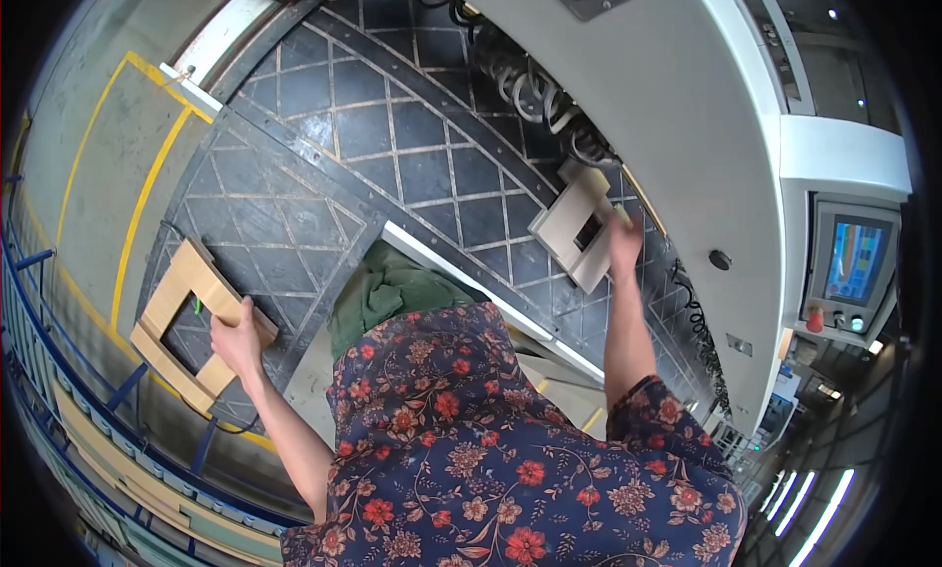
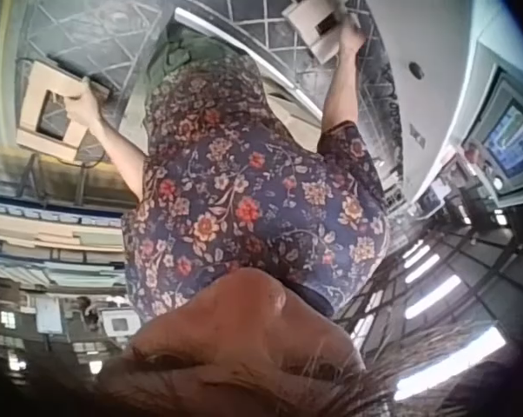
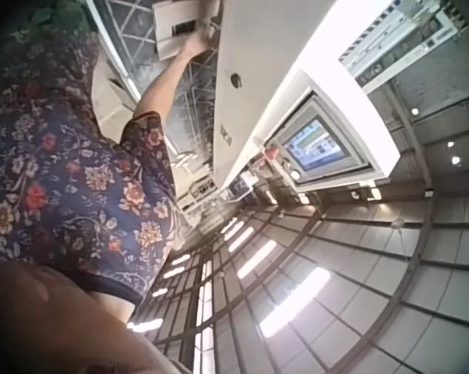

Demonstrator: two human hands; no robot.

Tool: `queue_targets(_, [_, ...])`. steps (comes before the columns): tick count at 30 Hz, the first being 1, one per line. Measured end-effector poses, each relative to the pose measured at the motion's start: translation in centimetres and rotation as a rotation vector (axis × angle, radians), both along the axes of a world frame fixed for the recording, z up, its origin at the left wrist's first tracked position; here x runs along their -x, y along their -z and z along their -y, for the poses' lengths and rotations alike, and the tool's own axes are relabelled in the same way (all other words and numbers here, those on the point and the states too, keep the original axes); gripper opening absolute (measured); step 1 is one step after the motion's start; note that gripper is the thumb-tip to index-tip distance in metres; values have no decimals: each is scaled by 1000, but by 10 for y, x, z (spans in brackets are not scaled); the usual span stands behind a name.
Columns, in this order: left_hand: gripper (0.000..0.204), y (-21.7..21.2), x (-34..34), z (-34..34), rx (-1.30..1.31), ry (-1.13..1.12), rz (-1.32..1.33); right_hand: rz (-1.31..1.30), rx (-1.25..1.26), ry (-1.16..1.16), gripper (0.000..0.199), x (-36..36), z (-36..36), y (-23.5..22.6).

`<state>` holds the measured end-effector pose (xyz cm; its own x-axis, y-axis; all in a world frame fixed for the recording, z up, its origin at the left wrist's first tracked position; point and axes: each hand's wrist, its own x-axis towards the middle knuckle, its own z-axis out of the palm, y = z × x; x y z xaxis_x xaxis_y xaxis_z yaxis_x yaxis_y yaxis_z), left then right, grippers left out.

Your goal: Operating a woodworking machine by feeding in wood panels and organizing them from a conveyor belt system.

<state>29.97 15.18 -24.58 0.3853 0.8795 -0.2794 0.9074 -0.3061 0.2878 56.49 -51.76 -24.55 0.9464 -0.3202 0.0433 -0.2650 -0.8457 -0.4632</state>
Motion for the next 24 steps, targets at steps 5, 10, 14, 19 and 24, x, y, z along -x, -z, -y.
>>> queue_targets(5, [78,15,10,1,-79,-5,45,290,346,-383,47,-90,-83,-95])
queue_targets(10, [79,25,5,8,-184,-26,57,351,406,-674,42,-102,-119,-119])
queue_targets(14, [84,36,10,5,-105,-12,66,393,353,-683,44,-113,-92,-101])
queue_targets(19, [75,47,28,1,-74,-38,116,185,-82,-639,47,-112,-69,-87])
queue_targets(24, [69,35,15,6,-93,-62,130,160,-193,-615,47,-103,-60,-90])
